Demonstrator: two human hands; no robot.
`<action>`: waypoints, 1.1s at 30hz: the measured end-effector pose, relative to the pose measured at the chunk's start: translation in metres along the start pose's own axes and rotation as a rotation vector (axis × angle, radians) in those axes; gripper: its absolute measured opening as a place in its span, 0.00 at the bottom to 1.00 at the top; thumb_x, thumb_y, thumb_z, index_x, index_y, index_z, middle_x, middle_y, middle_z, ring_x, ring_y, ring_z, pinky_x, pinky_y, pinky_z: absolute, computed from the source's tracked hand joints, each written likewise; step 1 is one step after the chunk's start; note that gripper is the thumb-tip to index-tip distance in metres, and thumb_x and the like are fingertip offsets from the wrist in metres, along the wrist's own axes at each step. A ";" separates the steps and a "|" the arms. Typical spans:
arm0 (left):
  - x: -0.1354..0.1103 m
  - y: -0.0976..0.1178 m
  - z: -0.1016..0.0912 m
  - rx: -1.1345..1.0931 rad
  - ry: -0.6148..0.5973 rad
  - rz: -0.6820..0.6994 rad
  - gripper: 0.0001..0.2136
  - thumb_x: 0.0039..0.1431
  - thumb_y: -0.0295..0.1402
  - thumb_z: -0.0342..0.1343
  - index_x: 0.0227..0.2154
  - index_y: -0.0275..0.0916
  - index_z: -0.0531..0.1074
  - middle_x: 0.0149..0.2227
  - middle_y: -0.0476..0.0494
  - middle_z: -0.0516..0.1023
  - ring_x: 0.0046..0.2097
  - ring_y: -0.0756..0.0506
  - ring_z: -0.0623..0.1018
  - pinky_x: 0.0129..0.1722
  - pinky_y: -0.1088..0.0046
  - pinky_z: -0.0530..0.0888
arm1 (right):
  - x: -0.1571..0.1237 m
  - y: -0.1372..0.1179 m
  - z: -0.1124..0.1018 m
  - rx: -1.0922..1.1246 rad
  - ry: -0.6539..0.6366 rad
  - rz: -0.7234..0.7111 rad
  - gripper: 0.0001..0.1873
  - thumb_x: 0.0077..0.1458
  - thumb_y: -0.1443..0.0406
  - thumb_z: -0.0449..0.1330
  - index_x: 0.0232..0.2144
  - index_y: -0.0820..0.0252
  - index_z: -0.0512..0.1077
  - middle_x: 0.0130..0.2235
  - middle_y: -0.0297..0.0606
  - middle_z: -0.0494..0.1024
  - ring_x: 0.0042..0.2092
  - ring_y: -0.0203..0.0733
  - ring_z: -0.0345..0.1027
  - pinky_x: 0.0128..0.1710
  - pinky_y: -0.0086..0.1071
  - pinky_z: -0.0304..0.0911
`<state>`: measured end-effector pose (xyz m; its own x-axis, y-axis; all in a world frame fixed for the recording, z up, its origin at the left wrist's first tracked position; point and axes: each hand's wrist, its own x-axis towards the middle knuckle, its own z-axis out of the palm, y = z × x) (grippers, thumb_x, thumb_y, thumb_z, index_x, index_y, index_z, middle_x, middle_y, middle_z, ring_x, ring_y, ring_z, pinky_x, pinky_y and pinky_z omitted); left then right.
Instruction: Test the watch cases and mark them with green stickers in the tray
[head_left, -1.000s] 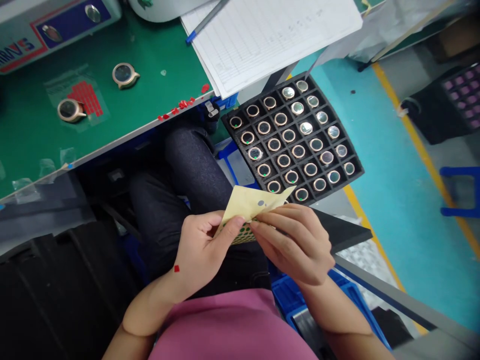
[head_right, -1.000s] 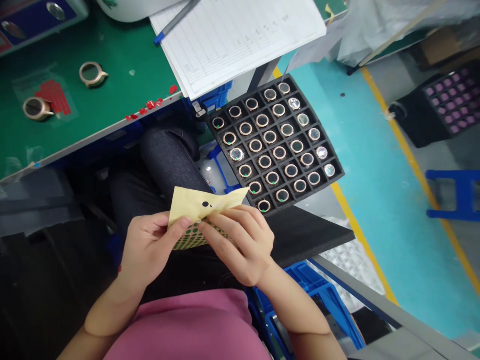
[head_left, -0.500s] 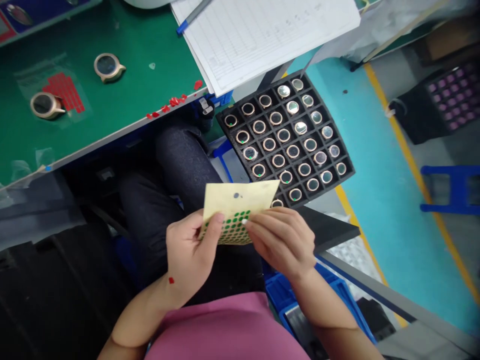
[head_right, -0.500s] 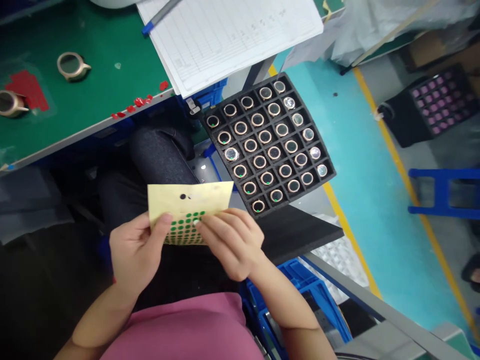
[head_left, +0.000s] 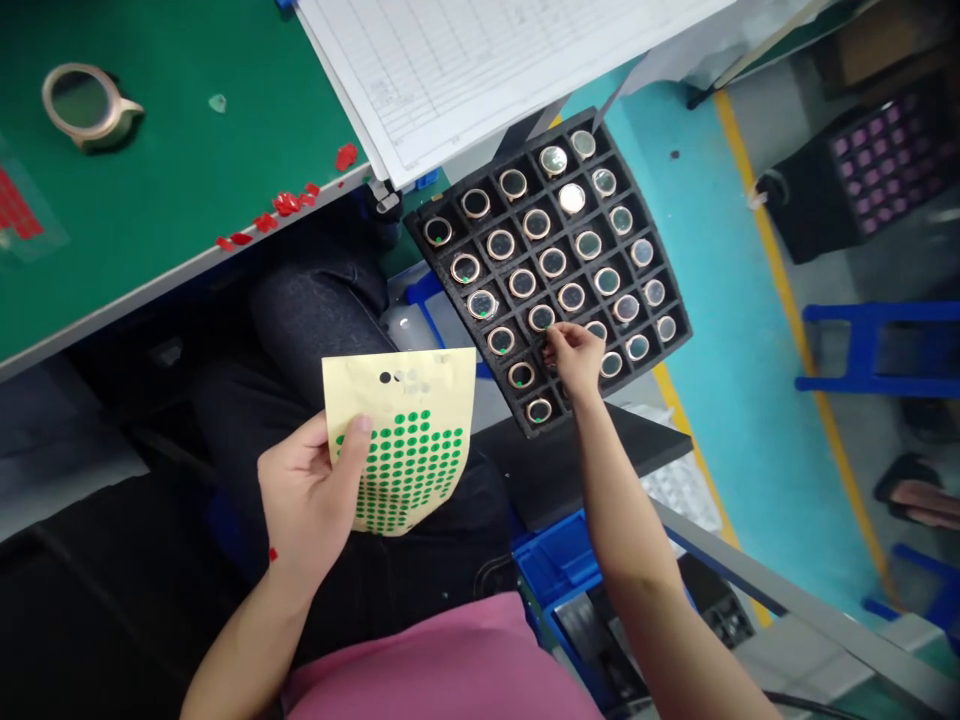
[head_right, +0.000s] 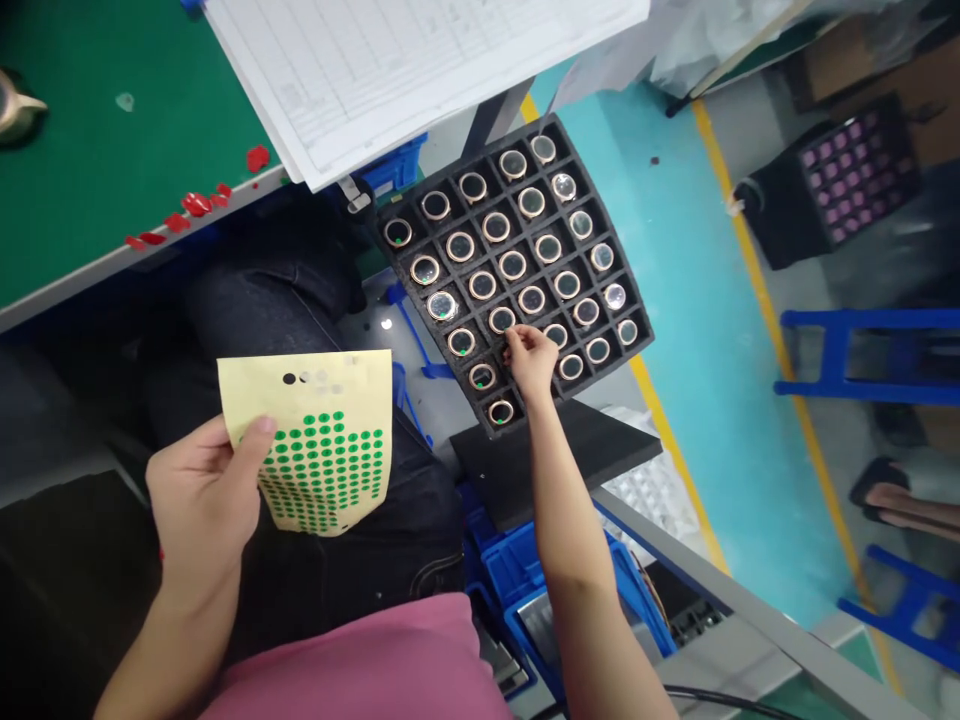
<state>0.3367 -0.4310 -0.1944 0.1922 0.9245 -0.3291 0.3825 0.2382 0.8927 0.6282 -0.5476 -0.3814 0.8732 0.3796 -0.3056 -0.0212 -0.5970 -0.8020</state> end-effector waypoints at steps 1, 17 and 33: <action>0.001 -0.001 0.000 -0.010 -0.004 -0.002 0.09 0.55 0.38 0.62 0.32 0.38 0.81 0.26 0.47 0.82 0.27 0.48 0.80 0.27 0.78 0.78 | 0.001 0.000 0.001 -0.004 0.003 0.009 0.10 0.46 0.59 0.59 0.26 0.61 0.71 0.19 0.29 0.68 0.19 0.33 0.60 0.19 0.28 0.57; -0.010 0.011 -0.006 -0.137 -0.202 -0.040 0.09 0.52 0.35 0.64 0.34 0.36 0.80 0.33 0.42 0.84 0.31 0.44 0.82 0.29 0.75 0.79 | -0.067 -0.105 -0.005 0.101 0.100 -0.206 0.05 0.48 0.65 0.63 0.25 0.59 0.70 0.24 0.31 0.73 0.27 0.36 0.67 0.29 0.33 0.66; -0.042 0.022 -0.010 0.009 -0.230 0.153 0.10 0.56 0.36 0.60 0.24 0.37 0.72 0.24 0.49 0.75 0.27 0.51 0.73 0.26 0.79 0.71 | -0.194 -0.168 -0.023 -0.115 -0.213 -1.177 0.09 0.53 0.72 0.65 0.36 0.54 0.74 0.33 0.31 0.81 0.37 0.42 0.74 0.46 0.46 0.64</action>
<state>0.3282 -0.4618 -0.1579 0.4482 0.8575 -0.2524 0.3410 0.0970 0.9350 0.4738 -0.5366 -0.1757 0.2291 0.8374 0.4963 0.7888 0.1391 -0.5987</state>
